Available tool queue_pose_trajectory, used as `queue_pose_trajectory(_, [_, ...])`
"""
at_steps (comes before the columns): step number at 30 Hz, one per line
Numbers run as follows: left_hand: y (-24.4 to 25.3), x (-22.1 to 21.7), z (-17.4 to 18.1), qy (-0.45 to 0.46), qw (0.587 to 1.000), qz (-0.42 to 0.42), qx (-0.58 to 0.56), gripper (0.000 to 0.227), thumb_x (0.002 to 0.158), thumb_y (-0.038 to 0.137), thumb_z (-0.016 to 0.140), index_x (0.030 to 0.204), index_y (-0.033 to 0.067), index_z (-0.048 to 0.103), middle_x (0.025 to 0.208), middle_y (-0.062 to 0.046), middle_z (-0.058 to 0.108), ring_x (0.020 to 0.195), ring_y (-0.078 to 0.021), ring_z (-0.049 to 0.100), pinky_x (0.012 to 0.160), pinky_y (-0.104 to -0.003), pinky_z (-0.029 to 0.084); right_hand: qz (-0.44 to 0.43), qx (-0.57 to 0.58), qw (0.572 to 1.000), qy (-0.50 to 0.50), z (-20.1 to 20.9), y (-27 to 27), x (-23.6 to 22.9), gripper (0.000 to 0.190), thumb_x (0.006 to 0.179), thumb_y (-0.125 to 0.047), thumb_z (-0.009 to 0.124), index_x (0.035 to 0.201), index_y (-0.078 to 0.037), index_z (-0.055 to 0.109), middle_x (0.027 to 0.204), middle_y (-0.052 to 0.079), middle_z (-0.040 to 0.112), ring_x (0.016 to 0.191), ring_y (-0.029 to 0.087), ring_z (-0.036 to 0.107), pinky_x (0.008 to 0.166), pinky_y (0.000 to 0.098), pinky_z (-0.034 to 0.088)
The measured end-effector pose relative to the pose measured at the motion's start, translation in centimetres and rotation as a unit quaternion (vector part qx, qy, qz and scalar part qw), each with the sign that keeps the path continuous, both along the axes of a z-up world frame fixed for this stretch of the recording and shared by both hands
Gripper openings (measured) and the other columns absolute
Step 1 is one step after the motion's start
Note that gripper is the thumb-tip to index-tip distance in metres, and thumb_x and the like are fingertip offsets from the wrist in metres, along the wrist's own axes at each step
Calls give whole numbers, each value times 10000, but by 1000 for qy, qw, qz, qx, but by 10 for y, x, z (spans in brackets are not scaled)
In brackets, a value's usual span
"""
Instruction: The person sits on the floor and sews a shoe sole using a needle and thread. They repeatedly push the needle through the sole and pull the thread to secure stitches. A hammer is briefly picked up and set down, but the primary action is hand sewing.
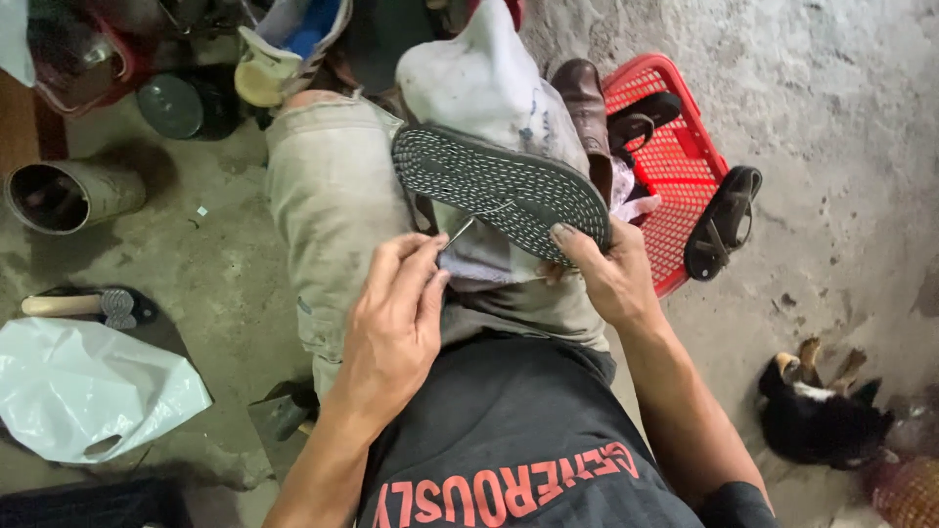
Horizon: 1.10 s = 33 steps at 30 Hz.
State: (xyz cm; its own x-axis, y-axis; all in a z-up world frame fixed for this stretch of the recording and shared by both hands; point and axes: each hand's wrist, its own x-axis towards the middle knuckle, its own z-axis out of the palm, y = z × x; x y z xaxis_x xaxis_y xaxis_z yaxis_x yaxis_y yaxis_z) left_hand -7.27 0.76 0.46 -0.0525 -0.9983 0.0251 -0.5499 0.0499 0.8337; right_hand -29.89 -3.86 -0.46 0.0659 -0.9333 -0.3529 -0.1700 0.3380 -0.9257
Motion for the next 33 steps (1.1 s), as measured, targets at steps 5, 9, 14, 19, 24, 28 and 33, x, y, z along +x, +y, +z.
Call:
queue_pose_trajectory(5, [-1,-10,-7,3,1000,-28,9,362,1047,203,600,1405,184,646,957,-53,686,850,-309,742,646,-432,600,-9,3,999,-41,-20,4,-11,182,992,-54,653,832,32,672,613,191,689,545,212,724,548,310,592])
queue_pose_trajectory(9, [-7,-16,-13,-36,999,-26,8,341,1058,236,588,1383,287,679,876,30,642,762,-236,723,605,-364,592,-20,-3,999,-36,-25,6,-10,161,981,-39,661,840,33,687,627,179,693,554,190,721,547,312,604])
queue_pose_trajectory(14, [-11,-18,-15,-52,998,-33,17,344,1060,240,583,1384,303,680,839,12,617,722,-260,703,571,-387,577,-19,0,1000,-13,-27,8,-9,142,973,-50,685,843,5,700,646,133,687,587,146,695,569,288,591])
queue_pose_trajectory(19, [-12,-20,-14,-57,997,-40,13,353,1063,234,573,1396,298,673,821,3,596,697,-278,692,556,-383,571,-12,-2,1000,18,-13,2,-2,136,961,-63,705,833,-16,704,640,101,666,600,104,633,560,268,561])
queue_pose_trajectory(24, [-11,-20,-17,-75,996,-48,-1,349,1063,231,567,1390,287,676,822,-5,591,701,-278,693,555,-382,571,-20,14,1000,6,-19,5,-4,150,967,-67,686,828,-15,704,637,105,676,593,120,653,559,269,560])
queue_pose_trajectory(28, [-13,-19,-17,-82,995,-55,-5,354,1059,227,568,1393,283,671,827,-17,593,702,-293,692,542,-404,565,-20,18,1000,4,-25,8,-10,149,969,-55,684,832,0,703,645,129,685,578,151,678,559,289,573])
queue_pose_trajectory(33, [-13,-18,-13,-117,991,-59,-19,383,1039,196,572,1392,300,676,835,-3,585,627,-271,672,530,-392,565,-2,8,1000,27,-15,6,-6,176,977,-70,674,812,-14,705,639,116,685,592,142,676,571,286,560])
